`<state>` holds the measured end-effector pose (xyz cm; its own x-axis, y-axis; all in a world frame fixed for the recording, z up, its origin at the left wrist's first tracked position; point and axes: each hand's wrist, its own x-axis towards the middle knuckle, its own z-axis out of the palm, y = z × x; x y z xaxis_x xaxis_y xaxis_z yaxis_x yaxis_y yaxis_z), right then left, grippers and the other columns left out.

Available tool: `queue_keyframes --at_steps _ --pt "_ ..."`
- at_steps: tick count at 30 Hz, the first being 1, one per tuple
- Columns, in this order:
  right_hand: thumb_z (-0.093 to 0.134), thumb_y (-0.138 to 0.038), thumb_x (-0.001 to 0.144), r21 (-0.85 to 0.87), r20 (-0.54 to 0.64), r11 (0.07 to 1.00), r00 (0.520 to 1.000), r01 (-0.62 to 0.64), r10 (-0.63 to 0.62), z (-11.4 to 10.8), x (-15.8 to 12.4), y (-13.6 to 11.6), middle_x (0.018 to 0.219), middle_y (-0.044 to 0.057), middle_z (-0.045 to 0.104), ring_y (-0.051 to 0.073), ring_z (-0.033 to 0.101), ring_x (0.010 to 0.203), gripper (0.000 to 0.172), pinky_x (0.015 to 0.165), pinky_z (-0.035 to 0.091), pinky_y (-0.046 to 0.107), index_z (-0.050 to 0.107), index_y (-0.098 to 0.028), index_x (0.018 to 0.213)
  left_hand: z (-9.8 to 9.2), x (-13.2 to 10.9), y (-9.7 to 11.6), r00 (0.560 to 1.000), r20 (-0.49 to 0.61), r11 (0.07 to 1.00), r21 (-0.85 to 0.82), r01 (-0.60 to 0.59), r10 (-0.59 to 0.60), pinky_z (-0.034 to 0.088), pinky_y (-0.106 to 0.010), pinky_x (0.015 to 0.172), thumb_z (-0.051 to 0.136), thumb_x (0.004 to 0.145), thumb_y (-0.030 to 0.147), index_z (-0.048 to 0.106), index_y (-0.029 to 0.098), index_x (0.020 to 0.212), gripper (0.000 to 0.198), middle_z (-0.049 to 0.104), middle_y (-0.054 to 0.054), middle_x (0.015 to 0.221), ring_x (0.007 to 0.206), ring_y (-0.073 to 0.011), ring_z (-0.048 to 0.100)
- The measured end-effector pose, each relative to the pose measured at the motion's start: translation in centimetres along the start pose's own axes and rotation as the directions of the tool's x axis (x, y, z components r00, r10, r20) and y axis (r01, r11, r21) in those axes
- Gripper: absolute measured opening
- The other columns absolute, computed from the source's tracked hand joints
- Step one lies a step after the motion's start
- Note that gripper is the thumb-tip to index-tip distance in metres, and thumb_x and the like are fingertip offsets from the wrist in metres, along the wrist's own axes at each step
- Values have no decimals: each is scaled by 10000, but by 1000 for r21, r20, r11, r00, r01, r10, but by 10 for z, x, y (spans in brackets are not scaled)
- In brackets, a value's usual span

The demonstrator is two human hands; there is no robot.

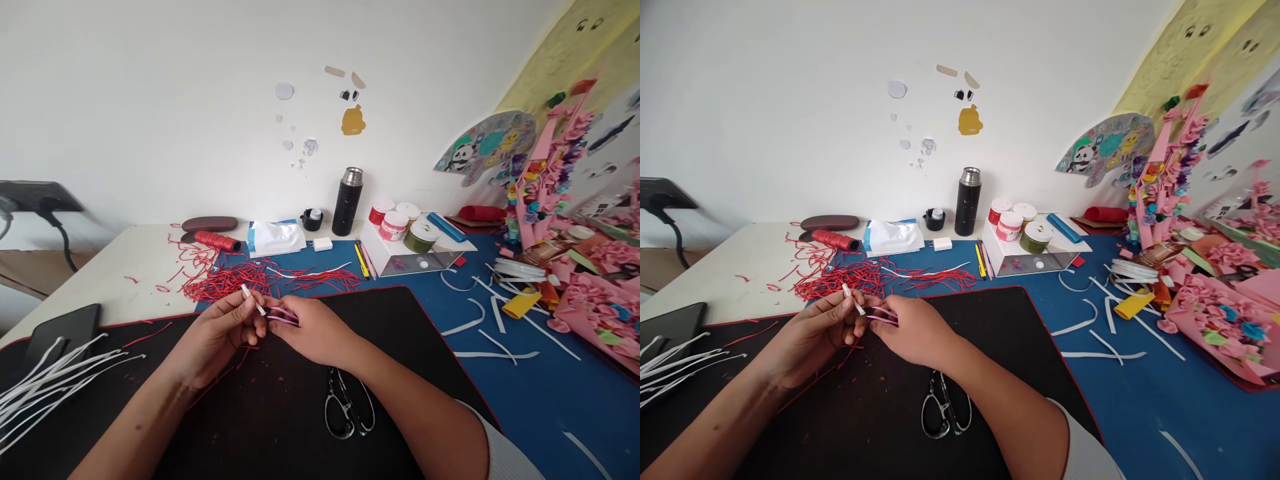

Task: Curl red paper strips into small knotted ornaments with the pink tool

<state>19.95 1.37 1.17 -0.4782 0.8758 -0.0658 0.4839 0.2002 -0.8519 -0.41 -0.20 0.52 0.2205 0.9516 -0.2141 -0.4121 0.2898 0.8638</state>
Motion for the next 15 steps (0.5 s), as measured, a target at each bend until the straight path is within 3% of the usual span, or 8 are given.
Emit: queue_keyframes --at_steps 5,10,15 --pt "698 -269 937 -105 -7 994 1000 16 -17 1 0 1 877 28 753 187 618 723 78 628 346 309 644 -234 893 3 -2 -1 1000 17 1000 24 10 -11 660 -213 592 1041 692 392 860 155 876 351 827 -95 902 701 -169 745" --pt "697 -420 997 -114 12 992 999 44 -42 1 -1 1 940 73 790 230 683 791 193 650 386 317 710 -229 975 3 -1 -1 1000 -16 1000 11 17 -17 682 -201 658 1063 657 377 871 145 860 363 827 -82 887 700 -144 734" --pt "757 -421 959 -39 50 999 998 31 -30 -4 -2 1 1023 41 788 211 680 845 221 696 416 306 743 -248 1097 -3 3 2 997 -73 999 -27 -32 30 686 -211 669 1064 654 350 854 134 830 349 797 -66 814 701 -155 735"
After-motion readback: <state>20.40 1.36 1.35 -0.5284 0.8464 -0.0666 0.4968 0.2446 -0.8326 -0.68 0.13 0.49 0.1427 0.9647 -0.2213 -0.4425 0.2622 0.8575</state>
